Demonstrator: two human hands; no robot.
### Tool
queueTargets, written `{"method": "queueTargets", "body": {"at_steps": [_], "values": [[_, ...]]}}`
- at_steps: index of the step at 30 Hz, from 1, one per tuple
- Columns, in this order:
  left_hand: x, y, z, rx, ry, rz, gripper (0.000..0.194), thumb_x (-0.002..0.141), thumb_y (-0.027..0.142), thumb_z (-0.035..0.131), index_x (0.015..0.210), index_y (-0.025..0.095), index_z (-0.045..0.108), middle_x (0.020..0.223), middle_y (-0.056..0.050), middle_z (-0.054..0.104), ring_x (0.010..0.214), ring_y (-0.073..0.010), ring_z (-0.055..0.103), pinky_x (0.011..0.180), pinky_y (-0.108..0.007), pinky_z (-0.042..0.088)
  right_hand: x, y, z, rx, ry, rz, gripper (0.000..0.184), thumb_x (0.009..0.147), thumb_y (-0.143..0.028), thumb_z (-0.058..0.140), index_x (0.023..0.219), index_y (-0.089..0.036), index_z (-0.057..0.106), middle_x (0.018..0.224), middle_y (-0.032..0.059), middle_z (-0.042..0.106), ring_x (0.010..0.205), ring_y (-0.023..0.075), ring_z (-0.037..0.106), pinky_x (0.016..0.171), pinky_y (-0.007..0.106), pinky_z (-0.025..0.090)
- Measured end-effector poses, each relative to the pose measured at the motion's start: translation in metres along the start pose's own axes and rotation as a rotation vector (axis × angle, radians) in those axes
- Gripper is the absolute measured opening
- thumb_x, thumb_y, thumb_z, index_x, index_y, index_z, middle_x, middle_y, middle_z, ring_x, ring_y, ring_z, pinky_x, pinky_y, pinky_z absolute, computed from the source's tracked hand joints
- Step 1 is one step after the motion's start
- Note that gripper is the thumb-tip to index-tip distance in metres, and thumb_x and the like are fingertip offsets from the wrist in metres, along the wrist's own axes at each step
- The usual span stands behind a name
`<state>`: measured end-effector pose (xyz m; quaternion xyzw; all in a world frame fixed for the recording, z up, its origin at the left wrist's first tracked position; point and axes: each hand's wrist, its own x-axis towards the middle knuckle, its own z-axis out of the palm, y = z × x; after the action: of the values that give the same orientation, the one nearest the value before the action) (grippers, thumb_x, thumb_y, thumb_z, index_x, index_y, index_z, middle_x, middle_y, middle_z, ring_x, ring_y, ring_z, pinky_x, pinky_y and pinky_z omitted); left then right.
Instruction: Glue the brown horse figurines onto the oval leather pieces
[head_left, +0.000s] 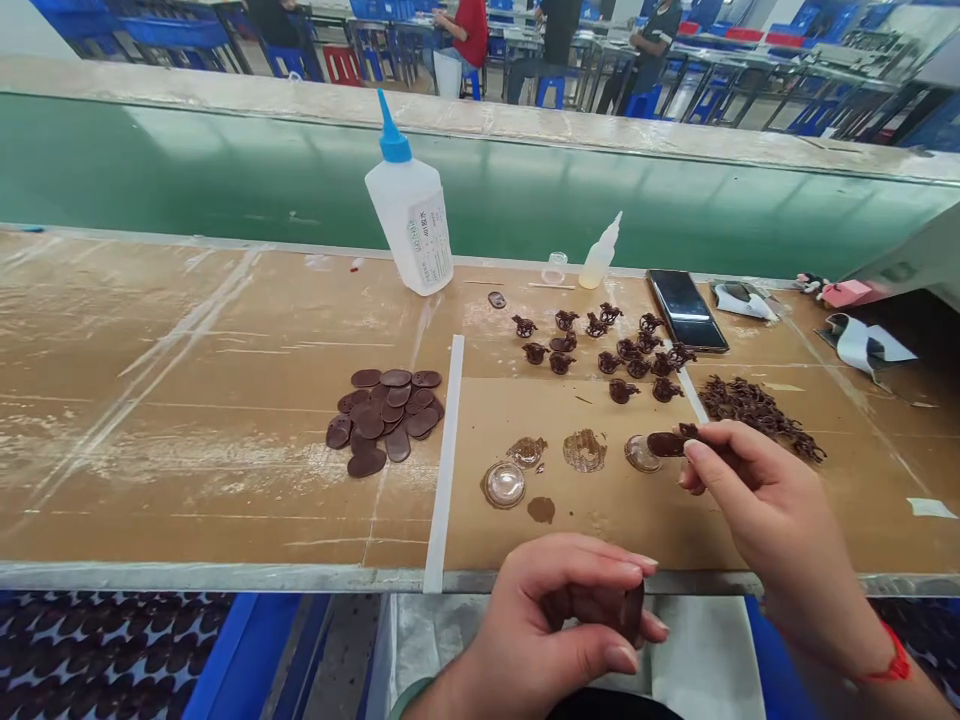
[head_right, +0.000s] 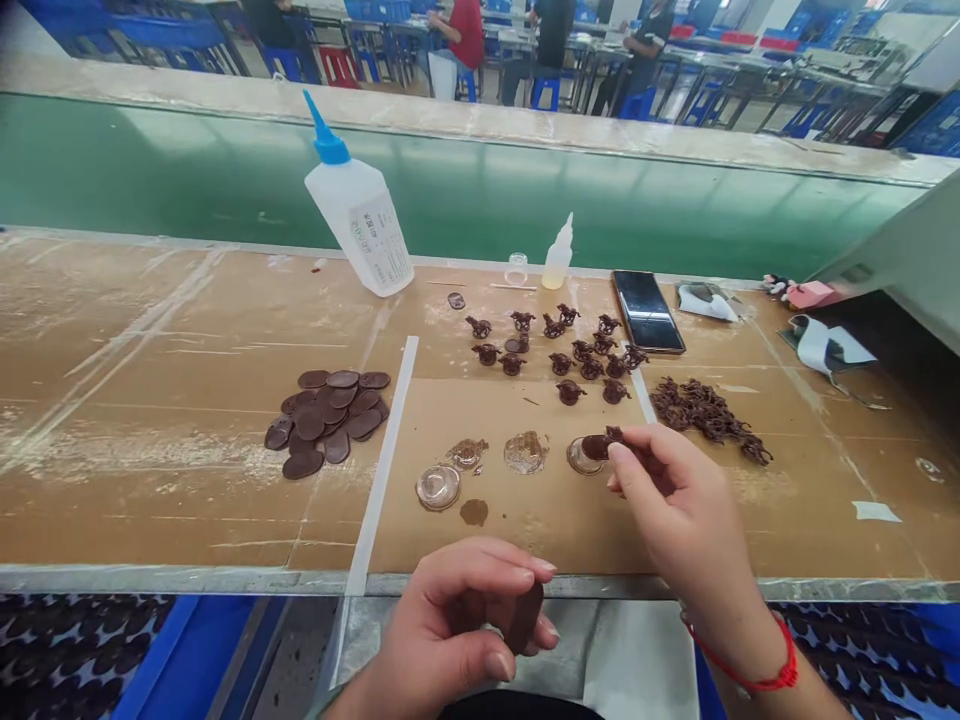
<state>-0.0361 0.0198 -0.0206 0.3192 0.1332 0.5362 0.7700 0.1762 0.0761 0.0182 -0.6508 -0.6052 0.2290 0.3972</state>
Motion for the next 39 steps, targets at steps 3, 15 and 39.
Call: {"method": "queueTargets", "body": {"at_steps": [3,15,39], "values": [[0.001,0.001,0.001,0.0,-0.002,-0.022,0.035,0.086,0.019,0.084,0.117,0.035,0.081,0.122,-0.003,0.078,0.084,-0.0143,0.078,0.084,-0.03,0.065,-0.002,0.001,0.003,0.028,0.026,0.017,0.017,0.095,-0.039,0.066,0.093,-0.022,0.068,0.07,0.0009,0.07,0.064,0.0176,0.067,0.061,0.026,0.054],[-0.001,0.002,0.003,-0.014,0.031,-0.073,0.033,0.085,0.025,0.086,0.115,0.037,0.081,0.123,-0.006,0.078,0.088,-0.0188,0.081,0.075,-0.024,0.063,-0.006,0.004,0.005,-0.063,0.02,-0.033,0.013,0.095,-0.037,0.068,0.096,-0.024,0.07,0.076,0.002,0.068,0.069,0.0197,0.064,0.064,0.031,0.05],[-0.004,-0.004,-0.003,-0.096,0.021,-0.104,0.035,0.077,0.012,0.09,0.11,0.021,0.081,0.116,-0.013,0.079,0.09,-0.0265,0.082,0.077,-0.027,0.065,-0.006,-0.005,0.004,-0.191,0.027,-0.051,0.017,0.091,-0.041,0.068,0.089,-0.025,0.072,0.075,-0.0001,0.068,0.069,0.0179,0.064,0.061,0.027,0.048]]}}
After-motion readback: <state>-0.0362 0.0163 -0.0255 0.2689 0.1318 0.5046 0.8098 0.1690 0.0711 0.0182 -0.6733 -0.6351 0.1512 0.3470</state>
